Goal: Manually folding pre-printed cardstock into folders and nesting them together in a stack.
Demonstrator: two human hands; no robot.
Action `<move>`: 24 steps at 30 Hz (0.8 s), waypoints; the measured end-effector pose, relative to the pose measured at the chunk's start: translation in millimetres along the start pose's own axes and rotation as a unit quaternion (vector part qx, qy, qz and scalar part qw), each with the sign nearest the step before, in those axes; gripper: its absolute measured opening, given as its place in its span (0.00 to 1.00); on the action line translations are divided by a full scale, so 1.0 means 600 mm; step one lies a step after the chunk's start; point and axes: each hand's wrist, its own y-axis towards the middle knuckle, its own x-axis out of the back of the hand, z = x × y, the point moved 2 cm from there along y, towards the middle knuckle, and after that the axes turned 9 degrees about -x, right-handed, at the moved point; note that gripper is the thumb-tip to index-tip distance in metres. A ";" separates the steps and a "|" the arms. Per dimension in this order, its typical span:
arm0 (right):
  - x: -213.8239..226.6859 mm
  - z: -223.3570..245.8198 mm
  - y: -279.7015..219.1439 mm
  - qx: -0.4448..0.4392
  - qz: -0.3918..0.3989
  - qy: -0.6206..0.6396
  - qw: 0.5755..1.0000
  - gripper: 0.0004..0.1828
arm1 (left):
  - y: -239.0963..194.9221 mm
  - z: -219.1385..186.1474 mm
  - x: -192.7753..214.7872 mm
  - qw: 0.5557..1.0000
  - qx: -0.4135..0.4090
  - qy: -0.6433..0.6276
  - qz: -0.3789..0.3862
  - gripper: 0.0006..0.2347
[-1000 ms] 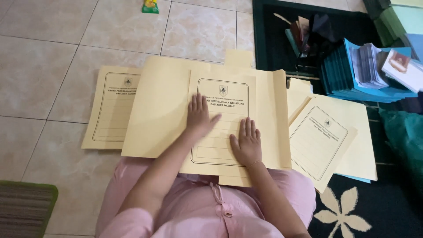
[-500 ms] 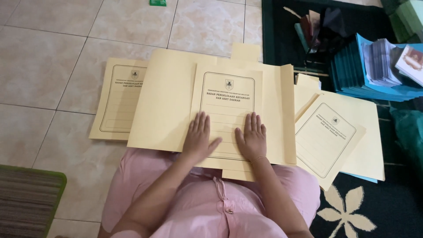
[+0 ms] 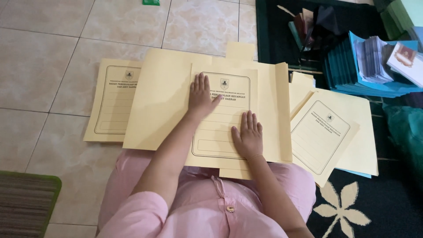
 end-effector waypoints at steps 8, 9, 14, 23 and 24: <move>0.000 0.003 0.000 0.001 -0.005 0.023 1.000 0.43 | -0.214 -0.057 0.014 0.998 -0.041 0.018 0.045 0.39; 0.000 0.003 -0.001 0.003 -0.009 0.026 1.000 0.43 | -0.239 -0.062 0.004 0.997 -0.046 0.001 0.060 0.39; -0.004 0.000 0.001 0.011 -0.021 -0.003 1.000 0.43 | -0.246 -0.063 -0.012 0.994 -0.057 -0.018 0.091 0.40; 0.000 -0.001 -0.001 0.005 -0.009 0.008 1.000 0.43 | -0.003 -0.009 -0.012 1.000 -0.019 -0.002 -0.010 0.39; -0.002 -0.002 0.001 0.004 -0.007 0.009 1.000 0.43 | -0.004 -0.013 -0.010 1.000 -0.008 0.006 -0.008 0.38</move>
